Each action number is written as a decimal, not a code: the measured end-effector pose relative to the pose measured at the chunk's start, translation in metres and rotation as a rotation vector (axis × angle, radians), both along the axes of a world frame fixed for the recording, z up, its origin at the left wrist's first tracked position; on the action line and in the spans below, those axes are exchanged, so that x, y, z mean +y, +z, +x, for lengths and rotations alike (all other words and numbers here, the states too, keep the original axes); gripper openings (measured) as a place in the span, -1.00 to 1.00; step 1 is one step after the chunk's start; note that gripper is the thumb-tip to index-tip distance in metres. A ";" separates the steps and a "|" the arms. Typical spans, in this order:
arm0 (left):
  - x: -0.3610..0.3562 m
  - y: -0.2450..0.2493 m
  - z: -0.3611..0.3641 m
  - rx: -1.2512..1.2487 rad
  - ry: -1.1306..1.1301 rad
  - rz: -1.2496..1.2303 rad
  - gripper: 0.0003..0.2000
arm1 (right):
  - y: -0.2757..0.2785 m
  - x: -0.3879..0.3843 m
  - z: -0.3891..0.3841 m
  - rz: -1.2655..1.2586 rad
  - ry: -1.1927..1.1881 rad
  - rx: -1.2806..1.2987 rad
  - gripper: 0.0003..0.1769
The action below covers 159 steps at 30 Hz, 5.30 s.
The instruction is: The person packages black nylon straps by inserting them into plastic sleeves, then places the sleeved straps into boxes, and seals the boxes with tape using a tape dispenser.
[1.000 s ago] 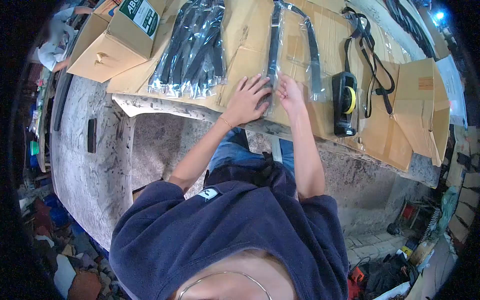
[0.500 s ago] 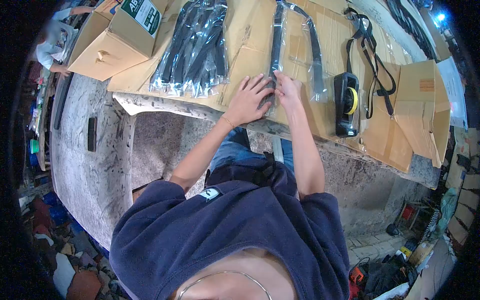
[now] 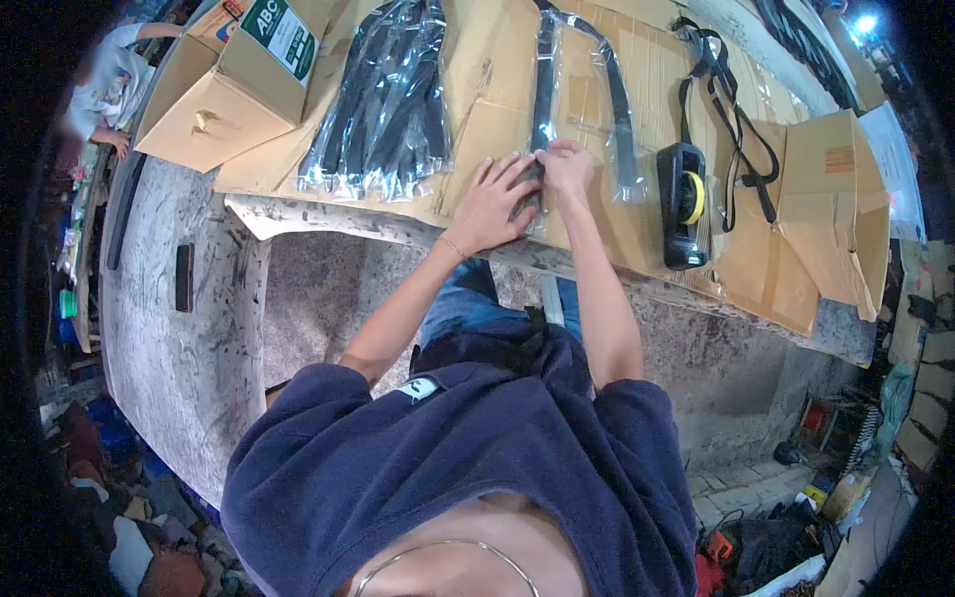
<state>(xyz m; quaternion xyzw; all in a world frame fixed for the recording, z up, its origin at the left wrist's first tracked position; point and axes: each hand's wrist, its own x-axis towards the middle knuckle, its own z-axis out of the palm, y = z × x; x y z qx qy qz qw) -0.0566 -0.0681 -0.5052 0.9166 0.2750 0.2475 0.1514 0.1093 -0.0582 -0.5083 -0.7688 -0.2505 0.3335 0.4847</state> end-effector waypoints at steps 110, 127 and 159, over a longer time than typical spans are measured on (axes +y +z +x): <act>0.410 0.067 0.288 -0.844 0.368 -1.013 -0.09 | 0.245 0.358 0.334 -0.081 0.935 -0.782 -0.78; 0.348 0.075 0.177 -0.401 0.548 -0.906 -0.58 | 0.197 0.531 0.356 0.091 1.016 -0.863 -0.85; 0.152 0.197 0.087 -0.965 0.574 -1.312 -0.86 | 0.202 0.164 0.086 0.072 0.690 0.500 -0.55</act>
